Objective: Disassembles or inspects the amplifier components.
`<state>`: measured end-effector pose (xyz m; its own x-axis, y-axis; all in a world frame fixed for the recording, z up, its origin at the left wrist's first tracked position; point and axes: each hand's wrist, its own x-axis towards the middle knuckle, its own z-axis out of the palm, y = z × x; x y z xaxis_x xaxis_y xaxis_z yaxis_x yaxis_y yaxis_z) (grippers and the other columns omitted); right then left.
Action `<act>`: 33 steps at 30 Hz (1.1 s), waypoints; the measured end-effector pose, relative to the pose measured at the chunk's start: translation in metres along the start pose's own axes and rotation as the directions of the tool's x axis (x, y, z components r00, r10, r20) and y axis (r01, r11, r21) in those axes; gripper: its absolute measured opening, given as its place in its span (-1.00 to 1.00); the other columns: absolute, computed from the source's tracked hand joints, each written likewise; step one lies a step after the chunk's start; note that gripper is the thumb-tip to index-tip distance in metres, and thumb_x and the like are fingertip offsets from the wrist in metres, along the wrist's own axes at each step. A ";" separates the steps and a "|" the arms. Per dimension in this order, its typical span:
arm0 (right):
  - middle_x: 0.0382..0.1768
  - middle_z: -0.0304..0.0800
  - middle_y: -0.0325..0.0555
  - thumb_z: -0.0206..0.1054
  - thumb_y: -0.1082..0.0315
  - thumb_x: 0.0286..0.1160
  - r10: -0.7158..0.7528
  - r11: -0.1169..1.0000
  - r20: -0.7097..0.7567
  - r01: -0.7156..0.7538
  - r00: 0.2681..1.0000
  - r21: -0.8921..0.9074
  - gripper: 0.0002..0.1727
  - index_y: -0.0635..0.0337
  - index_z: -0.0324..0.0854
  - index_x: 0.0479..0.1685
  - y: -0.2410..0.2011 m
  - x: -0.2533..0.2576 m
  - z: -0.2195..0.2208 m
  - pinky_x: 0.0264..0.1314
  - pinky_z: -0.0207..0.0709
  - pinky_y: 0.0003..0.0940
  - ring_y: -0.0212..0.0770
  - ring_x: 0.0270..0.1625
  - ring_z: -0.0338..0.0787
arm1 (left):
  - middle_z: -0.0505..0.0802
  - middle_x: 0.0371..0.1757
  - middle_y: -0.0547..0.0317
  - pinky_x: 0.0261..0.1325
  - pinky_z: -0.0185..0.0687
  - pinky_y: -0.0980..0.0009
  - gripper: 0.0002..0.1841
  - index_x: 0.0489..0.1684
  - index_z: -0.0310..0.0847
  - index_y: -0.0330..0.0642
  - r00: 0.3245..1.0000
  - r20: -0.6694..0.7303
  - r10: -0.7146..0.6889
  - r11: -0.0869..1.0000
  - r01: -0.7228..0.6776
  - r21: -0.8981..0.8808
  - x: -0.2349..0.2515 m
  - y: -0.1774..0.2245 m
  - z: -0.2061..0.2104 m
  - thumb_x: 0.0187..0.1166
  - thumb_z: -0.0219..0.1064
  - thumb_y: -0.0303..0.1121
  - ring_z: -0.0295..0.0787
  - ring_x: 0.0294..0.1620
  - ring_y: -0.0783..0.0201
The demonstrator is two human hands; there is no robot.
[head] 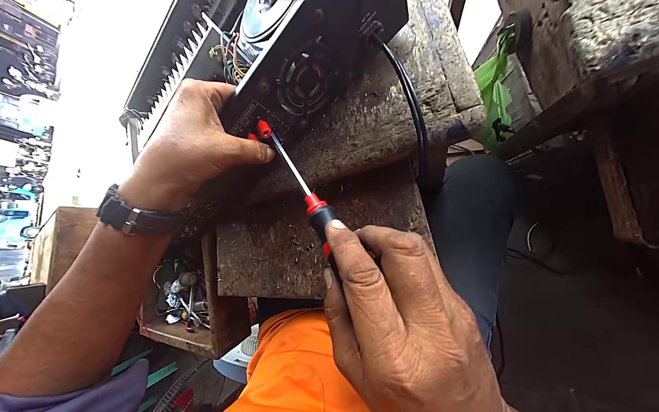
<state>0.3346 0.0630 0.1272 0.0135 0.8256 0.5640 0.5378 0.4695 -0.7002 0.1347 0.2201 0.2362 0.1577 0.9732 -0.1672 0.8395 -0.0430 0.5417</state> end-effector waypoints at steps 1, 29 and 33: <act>-0.11 0.74 0.10 0.32 0.30 0.54 -0.002 1.000 -0.004 0.002 1.000 -0.001 -0.61 0.33 0.76 0.24 0.000 0.000 0.000 -0.27 0.53 -0.41 -0.12 -0.21 0.66 | 0.94 -0.19 0.12 -0.14 0.93 0.35 -0.55 -0.10 0.76 -0.20 1.000 -0.006 0.014 1.000 -0.014 -0.007 0.000 -0.001 0.001 -0.05 0.67 -0.60 0.94 -0.20 0.32; -0.42 0.75 0.08 -0.34 0.17 0.91 0.305 -0.277 0.739 -0.686 0.601 0.673 -0.44 0.13 0.35 0.67 0.028 0.009 -0.007 -0.78 0.36 -0.59 -0.39 -0.74 0.51 | 0.55 -0.64 0.52 -0.50 0.37 0.59 -0.60 -0.58 0.53 0.10 0.978 -0.160 0.137 0.973 -0.103 0.205 0.005 -0.006 0.006 0.80 0.17 -0.05 0.48 -0.60 0.62; -0.35 0.76 -0.25 0.12 0.20 0.70 0.430 0.339 0.524 -0.670 0.735 0.661 -0.59 0.09 0.50 0.45 0.026 0.006 -0.005 -0.60 0.50 -0.59 -0.45 -0.55 0.63 | 0.57 -0.63 0.51 -0.48 0.40 0.57 -0.60 -0.58 0.54 0.10 0.978 -0.170 0.121 0.976 -0.086 0.200 0.005 -0.005 0.007 0.79 0.18 -0.04 0.50 -0.59 0.61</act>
<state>0.3530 0.0789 0.1145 -0.2007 0.9728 -0.1160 -0.3833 -0.1869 -0.9045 0.1352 0.2232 0.2272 0.1673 0.9850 0.0423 0.9099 -0.1708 0.3780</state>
